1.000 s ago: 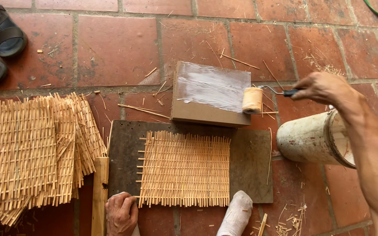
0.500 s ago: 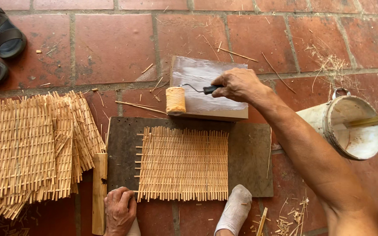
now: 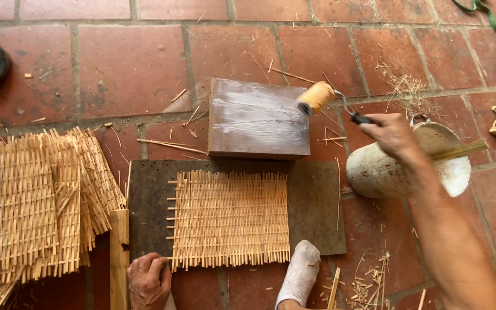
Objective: The person sits on the floor and assembles small bamboo mats by applying adhesive to cardboard pieces and pressing woven bamboo strips onto them. They use a paint roller to spread the adhesive and a wooden block to press the strips flat, then stack the finished mats.
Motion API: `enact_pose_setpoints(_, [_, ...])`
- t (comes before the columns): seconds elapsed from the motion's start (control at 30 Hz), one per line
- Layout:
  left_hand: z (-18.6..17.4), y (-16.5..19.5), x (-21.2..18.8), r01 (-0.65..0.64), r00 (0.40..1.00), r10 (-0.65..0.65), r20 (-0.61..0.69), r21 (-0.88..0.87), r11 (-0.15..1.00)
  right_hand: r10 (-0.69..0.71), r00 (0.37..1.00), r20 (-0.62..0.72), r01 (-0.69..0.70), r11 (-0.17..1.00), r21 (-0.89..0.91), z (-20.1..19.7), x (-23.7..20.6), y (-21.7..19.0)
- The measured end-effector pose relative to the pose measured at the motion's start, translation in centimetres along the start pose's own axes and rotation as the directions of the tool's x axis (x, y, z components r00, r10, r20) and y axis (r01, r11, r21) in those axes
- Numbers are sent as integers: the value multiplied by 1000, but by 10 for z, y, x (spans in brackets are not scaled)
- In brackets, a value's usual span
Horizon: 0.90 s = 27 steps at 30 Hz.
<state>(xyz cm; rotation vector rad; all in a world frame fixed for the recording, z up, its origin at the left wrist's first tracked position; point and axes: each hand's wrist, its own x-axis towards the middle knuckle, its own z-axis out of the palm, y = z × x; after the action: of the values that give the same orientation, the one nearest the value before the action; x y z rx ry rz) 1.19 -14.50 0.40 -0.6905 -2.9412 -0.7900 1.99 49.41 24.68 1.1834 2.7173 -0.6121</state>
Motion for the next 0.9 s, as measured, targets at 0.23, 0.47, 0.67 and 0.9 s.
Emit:
enact_pose_setpoints(0.23, [1,-2,-4,11,1000,-11,-2,2,1000,-1,989,146,-73,865,496,103,-24,-45])
enact_pose_setpoints(0.47, [-2,-2,-3,-18,1000,18,21,0,1000,94,995,19,-87,800,594,135,-181,-17])
enact_pose_setpoints(0.67, [0,-4,-1,-24,999,24,25,10,1000,43,999,-7,-30,812,582,116,-63,-47])
enact_pose_setpoints(0.9, [0,0,-1,36,999,-36,15,-12,999,-195,973,-124,231,809,541,124,-32,-77])
